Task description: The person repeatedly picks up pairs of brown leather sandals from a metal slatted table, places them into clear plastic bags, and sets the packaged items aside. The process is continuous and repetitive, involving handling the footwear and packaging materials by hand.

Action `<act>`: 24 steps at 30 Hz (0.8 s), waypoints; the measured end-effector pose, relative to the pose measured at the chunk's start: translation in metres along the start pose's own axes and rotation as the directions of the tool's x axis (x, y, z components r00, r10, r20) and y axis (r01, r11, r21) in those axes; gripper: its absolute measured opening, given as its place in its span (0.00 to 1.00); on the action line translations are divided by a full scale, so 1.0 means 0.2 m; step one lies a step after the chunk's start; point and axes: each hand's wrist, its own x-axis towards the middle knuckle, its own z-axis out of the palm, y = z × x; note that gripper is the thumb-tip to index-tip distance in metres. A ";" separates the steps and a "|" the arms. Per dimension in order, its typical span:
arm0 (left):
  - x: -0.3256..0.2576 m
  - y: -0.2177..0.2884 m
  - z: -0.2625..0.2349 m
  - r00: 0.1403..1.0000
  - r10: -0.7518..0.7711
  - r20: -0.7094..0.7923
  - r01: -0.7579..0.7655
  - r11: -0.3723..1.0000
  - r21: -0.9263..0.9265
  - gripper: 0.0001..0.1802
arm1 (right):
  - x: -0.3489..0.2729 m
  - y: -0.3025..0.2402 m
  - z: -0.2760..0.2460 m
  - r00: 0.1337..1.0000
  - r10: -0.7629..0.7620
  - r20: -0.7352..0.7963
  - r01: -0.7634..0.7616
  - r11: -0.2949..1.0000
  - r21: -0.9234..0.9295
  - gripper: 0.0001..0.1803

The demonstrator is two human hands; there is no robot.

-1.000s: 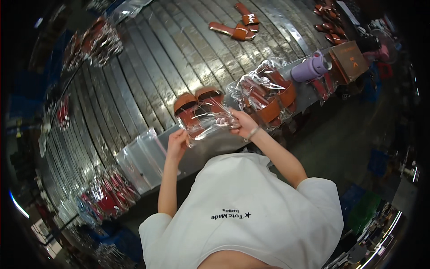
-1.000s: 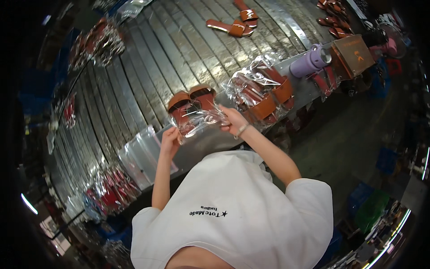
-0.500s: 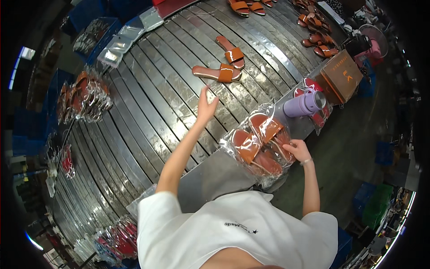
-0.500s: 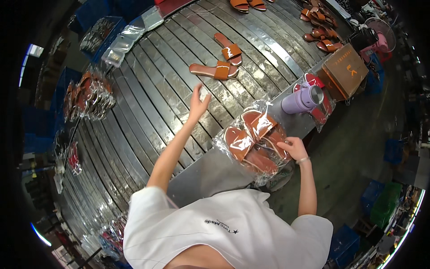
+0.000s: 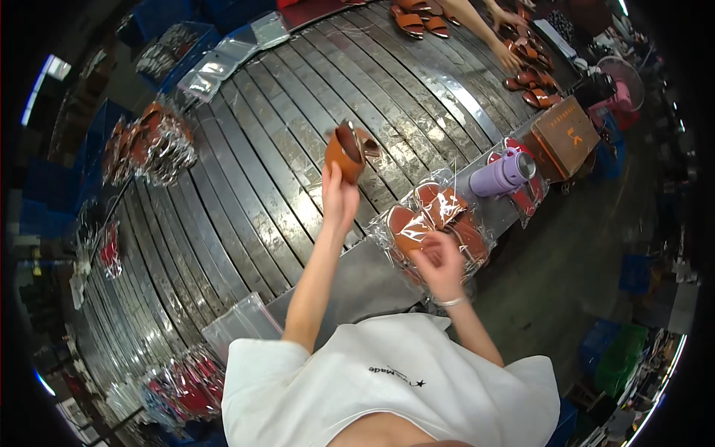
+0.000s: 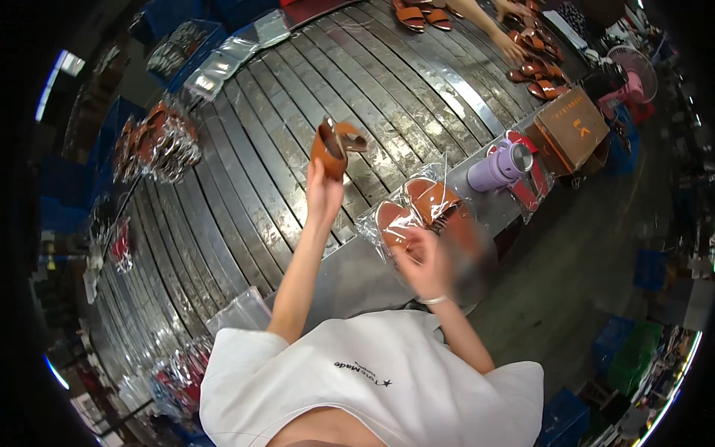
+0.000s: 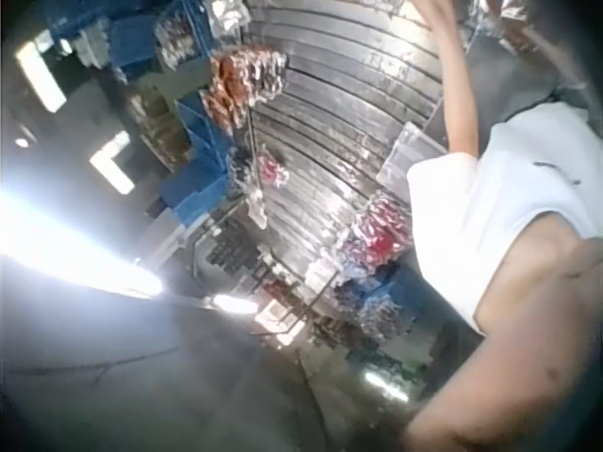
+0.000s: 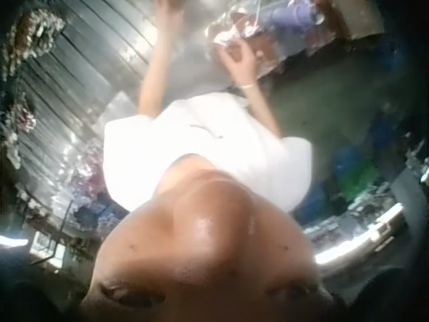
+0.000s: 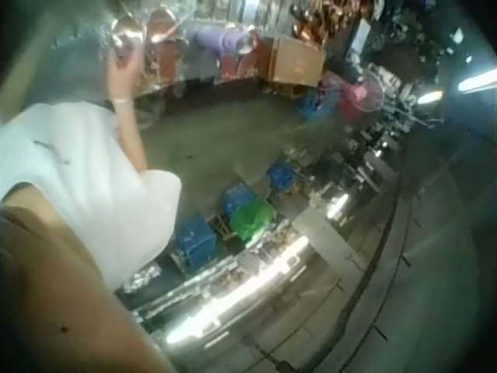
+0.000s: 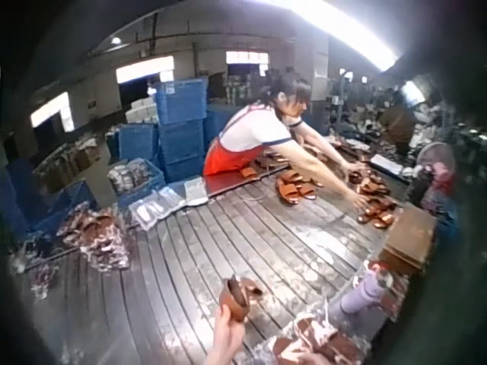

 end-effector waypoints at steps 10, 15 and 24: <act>-1.12 0.18 -0.22 0.986 -0.018 -0.163 0.130 0.690 0.712 0.24 | -0.47 0.34 0.58 0.673 0.257 0.693 -0.574 0.773 0.270 0.11; -1.27 0.21 -0.88 0.669 0.578 -0.467 0.587 -0.025 0.809 0.40 | -0.56 0.51 0.60 0.562 0.471 0.680 -0.642 0.767 0.000 0.11; -1.53 0.27 -1.04 0.599 0.392 -0.699 0.079 0.839 0.538 0.32 | -0.71 0.40 0.95 0.687 0.002 0.727 -0.076 0.995 0.070 0.19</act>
